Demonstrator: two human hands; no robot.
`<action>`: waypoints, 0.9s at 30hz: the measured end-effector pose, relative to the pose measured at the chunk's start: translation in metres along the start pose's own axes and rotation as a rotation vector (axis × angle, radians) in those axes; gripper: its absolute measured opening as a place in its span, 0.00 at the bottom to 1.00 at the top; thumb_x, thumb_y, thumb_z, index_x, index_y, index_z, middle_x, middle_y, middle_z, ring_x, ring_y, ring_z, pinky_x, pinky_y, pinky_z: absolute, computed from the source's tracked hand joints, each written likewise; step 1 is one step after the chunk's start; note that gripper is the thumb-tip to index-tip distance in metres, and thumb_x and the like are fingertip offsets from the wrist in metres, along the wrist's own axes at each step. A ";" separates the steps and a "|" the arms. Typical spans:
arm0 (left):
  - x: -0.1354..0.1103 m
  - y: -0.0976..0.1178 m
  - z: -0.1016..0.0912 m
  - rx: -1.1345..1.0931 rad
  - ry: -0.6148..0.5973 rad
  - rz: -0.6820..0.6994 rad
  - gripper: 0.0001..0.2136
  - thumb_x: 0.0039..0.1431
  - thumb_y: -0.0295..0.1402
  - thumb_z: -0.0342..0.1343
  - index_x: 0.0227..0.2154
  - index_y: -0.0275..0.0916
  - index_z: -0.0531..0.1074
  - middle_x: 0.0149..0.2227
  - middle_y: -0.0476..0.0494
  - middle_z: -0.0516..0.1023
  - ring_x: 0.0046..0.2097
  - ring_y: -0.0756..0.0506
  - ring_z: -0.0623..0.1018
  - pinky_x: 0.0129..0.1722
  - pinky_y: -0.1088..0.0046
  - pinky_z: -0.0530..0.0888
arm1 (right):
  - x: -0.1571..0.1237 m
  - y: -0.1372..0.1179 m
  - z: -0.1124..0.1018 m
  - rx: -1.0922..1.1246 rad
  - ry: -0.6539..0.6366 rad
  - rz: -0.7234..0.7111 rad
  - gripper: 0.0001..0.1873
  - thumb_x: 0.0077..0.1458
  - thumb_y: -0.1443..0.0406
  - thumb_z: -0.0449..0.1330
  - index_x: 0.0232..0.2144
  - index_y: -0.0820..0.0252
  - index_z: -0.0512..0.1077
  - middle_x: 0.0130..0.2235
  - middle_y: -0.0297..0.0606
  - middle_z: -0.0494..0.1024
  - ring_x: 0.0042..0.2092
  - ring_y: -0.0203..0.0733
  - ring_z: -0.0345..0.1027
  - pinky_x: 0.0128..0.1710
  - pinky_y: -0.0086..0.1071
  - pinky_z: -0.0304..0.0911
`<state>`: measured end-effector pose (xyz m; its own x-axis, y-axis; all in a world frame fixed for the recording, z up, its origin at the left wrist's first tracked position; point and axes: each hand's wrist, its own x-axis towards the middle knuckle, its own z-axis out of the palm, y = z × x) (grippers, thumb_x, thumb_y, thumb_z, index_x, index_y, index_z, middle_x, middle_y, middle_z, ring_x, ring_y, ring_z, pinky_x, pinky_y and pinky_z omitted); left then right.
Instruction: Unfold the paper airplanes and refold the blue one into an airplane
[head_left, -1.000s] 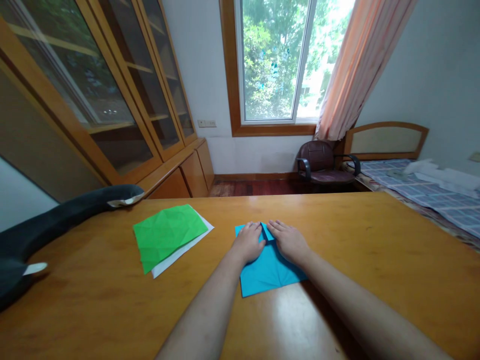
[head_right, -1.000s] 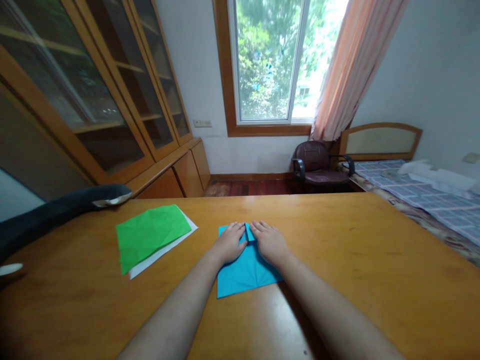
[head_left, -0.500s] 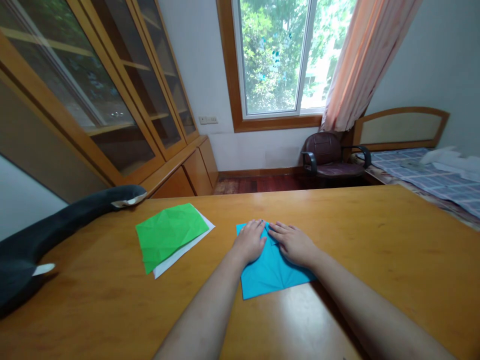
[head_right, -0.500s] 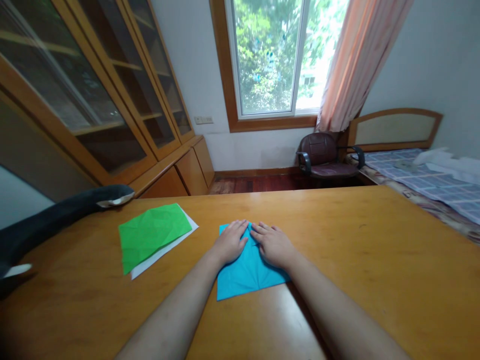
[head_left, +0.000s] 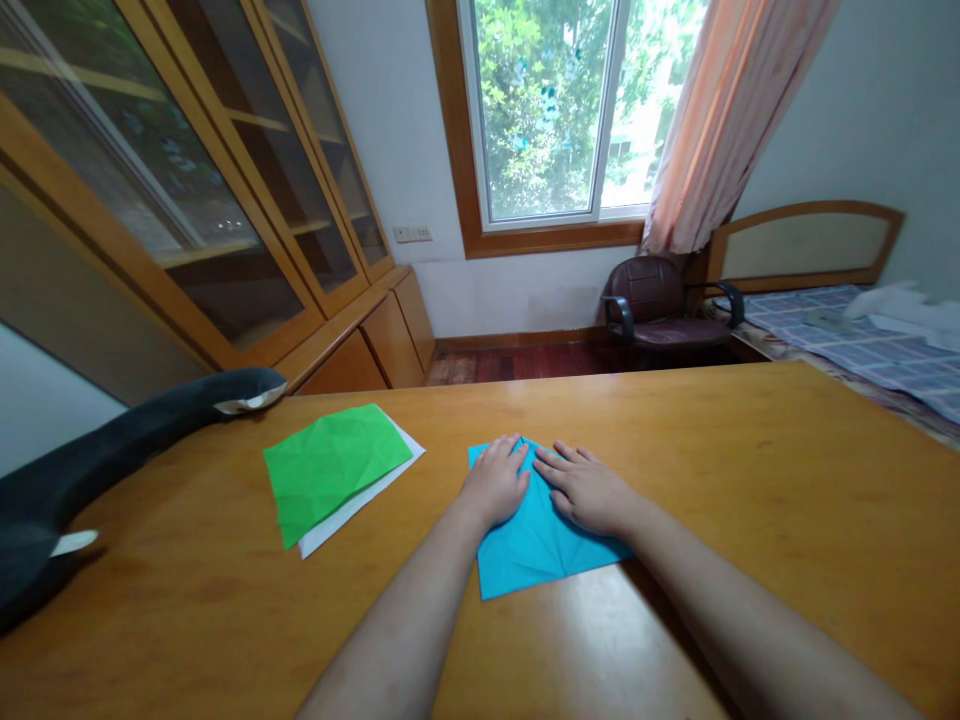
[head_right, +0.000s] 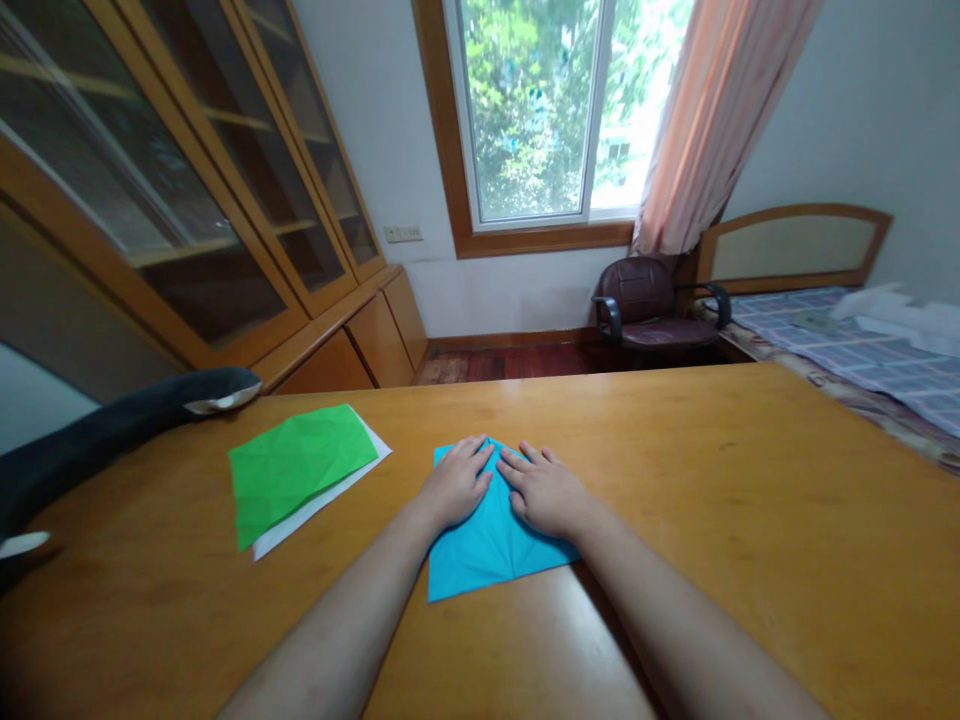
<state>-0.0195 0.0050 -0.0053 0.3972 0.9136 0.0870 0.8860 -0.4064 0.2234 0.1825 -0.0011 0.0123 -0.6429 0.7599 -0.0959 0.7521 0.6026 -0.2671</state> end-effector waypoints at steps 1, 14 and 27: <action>0.000 0.000 0.000 -0.001 -0.001 -0.001 0.24 0.64 0.38 0.47 0.62 0.36 0.61 0.66 0.36 0.59 0.65 0.37 0.60 0.66 0.57 0.56 | 0.000 0.000 0.000 0.004 0.000 0.001 0.32 0.59 0.60 0.48 0.66 0.54 0.54 0.69 0.36 0.49 0.68 0.62 0.41 0.63 0.60 0.44; 0.000 0.002 -0.005 -0.003 -0.020 -0.011 0.24 0.65 0.38 0.46 0.62 0.35 0.61 0.66 0.35 0.58 0.66 0.37 0.59 0.66 0.58 0.55 | 0.000 0.003 0.005 0.010 0.012 -0.001 0.33 0.60 0.60 0.48 0.66 0.53 0.52 0.69 0.36 0.50 0.68 0.61 0.40 0.63 0.60 0.42; -0.001 0.005 -0.006 -0.011 -0.001 0.001 0.27 0.64 0.45 0.45 0.60 0.35 0.63 0.65 0.35 0.60 0.65 0.37 0.60 0.66 0.58 0.55 | -0.001 0.000 0.005 -0.020 0.022 0.014 0.31 0.61 0.59 0.46 0.65 0.56 0.56 0.68 0.37 0.51 0.68 0.61 0.42 0.63 0.59 0.44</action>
<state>-0.0171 0.0019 0.0017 0.3980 0.9133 0.0861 0.8830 -0.4069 0.2338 0.1821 -0.0034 0.0073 -0.6291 0.7734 -0.0787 0.7639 0.5963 -0.2468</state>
